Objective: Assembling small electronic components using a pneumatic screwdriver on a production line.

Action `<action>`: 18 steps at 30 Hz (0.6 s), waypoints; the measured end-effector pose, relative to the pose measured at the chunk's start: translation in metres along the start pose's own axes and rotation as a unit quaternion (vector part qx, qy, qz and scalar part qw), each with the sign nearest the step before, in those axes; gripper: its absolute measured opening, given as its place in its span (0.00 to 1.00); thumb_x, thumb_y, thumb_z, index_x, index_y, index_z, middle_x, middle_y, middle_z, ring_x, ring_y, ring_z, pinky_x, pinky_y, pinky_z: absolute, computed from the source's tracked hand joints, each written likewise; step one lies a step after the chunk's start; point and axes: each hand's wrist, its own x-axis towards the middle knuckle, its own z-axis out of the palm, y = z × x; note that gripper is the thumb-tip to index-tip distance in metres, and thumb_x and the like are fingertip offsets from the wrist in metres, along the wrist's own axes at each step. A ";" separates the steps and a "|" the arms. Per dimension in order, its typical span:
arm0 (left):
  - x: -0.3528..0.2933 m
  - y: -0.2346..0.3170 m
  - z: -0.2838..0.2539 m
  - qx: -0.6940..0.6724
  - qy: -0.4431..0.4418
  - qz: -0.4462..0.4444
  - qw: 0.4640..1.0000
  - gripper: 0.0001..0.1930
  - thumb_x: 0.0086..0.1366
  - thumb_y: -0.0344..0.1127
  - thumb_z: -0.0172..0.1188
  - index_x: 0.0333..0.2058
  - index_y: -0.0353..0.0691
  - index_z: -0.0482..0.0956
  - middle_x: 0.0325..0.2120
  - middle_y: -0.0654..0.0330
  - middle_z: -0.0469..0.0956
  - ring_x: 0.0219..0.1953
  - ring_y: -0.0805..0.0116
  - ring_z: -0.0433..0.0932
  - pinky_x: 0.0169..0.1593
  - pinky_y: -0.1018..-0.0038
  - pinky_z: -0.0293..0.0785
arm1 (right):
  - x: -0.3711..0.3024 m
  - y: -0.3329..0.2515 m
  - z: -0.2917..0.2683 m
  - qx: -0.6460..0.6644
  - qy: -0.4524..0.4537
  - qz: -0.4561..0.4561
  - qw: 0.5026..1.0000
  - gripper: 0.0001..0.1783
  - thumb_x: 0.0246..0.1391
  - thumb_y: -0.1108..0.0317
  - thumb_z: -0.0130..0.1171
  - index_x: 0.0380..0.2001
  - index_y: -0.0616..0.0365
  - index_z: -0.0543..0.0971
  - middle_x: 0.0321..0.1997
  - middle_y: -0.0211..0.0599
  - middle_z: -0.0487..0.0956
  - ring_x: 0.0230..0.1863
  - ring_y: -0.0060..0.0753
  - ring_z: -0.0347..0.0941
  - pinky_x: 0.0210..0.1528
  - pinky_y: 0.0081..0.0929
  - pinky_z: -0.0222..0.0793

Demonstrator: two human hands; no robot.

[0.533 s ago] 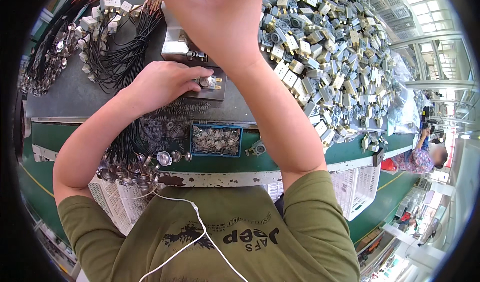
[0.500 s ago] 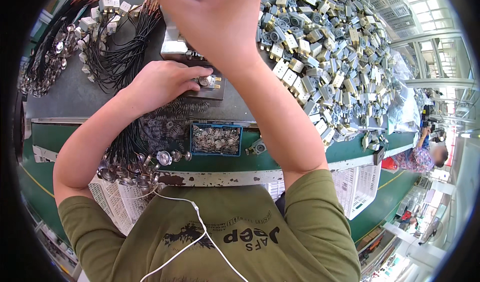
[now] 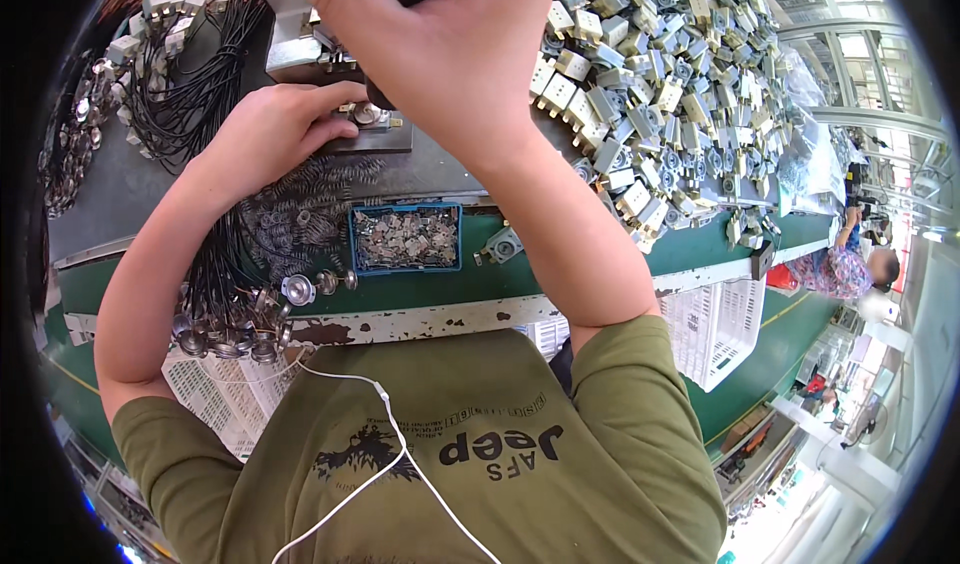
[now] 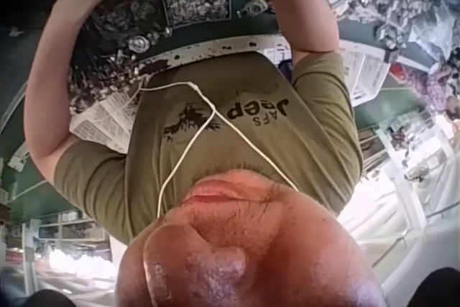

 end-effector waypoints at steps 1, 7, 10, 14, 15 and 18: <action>0.000 0.001 -0.001 0.001 0.000 0.000 1.000 0.19 0.71 0.47 0.59 0.59 0.55 0.78 0.36 0.55 0.86 0.41 0.51 0.84 0.43 0.58 0.80 | -0.001 0.000 0.001 0.011 0.004 -0.011 1.000 0.22 0.55 0.84 0.68 0.49 0.62 0.69 0.34 0.36 0.82 0.27 0.20 0.78 0.27 0.19 0.75; 0.003 0.010 -0.006 0.013 -0.020 -0.009 1.000 0.18 0.71 0.46 0.59 0.57 0.52 0.77 0.34 0.55 0.85 0.41 0.51 0.84 0.42 0.57 0.80 | 0.026 0.031 -0.011 0.130 -0.100 -0.252 0.954 0.23 0.56 0.84 0.68 0.50 0.64 0.67 0.35 0.38 0.82 0.27 0.22 0.79 0.27 0.20 0.76; 0.001 0.007 -0.004 0.024 -0.013 -0.010 1.000 0.17 0.71 0.46 0.59 0.56 0.52 0.77 0.34 0.55 0.85 0.40 0.51 0.85 0.41 0.57 0.80 | 0.004 0.006 -0.002 0.060 -0.039 -0.131 0.989 0.21 0.56 0.83 0.68 0.48 0.65 0.68 0.34 0.38 0.82 0.27 0.22 0.80 0.27 0.20 0.76; 0.004 0.007 -0.004 0.023 -0.005 0.004 1.000 0.16 0.71 0.46 0.59 0.54 0.51 0.77 0.32 0.56 0.85 0.39 0.51 0.85 0.40 0.57 0.80 | 0.023 0.032 -0.010 0.138 -0.109 -0.257 0.950 0.15 0.57 0.81 0.68 0.44 0.64 0.74 0.32 0.36 0.82 0.26 0.21 0.79 0.26 0.19 0.76; 0.004 0.007 -0.004 0.020 -0.004 0.007 1.000 0.16 0.71 0.46 0.59 0.54 0.51 0.77 0.31 0.56 0.85 0.38 0.51 0.85 0.39 0.57 0.80 | 0.023 0.035 -0.013 0.138 -0.110 -0.257 0.950 0.15 0.57 0.81 0.68 0.44 0.64 0.74 0.32 0.36 0.82 0.26 0.21 0.79 0.26 0.19 0.76; 0.003 0.006 -0.003 0.017 -0.005 0.005 1.000 0.15 0.71 0.46 0.59 0.53 0.52 0.77 0.31 0.56 0.84 0.38 0.52 0.85 0.39 0.57 0.79 | 0.016 0.029 -0.011 0.137 -0.127 -0.266 0.946 0.12 0.58 0.80 0.68 0.41 0.64 0.76 0.31 0.34 0.82 0.25 0.20 0.79 0.26 0.19 0.75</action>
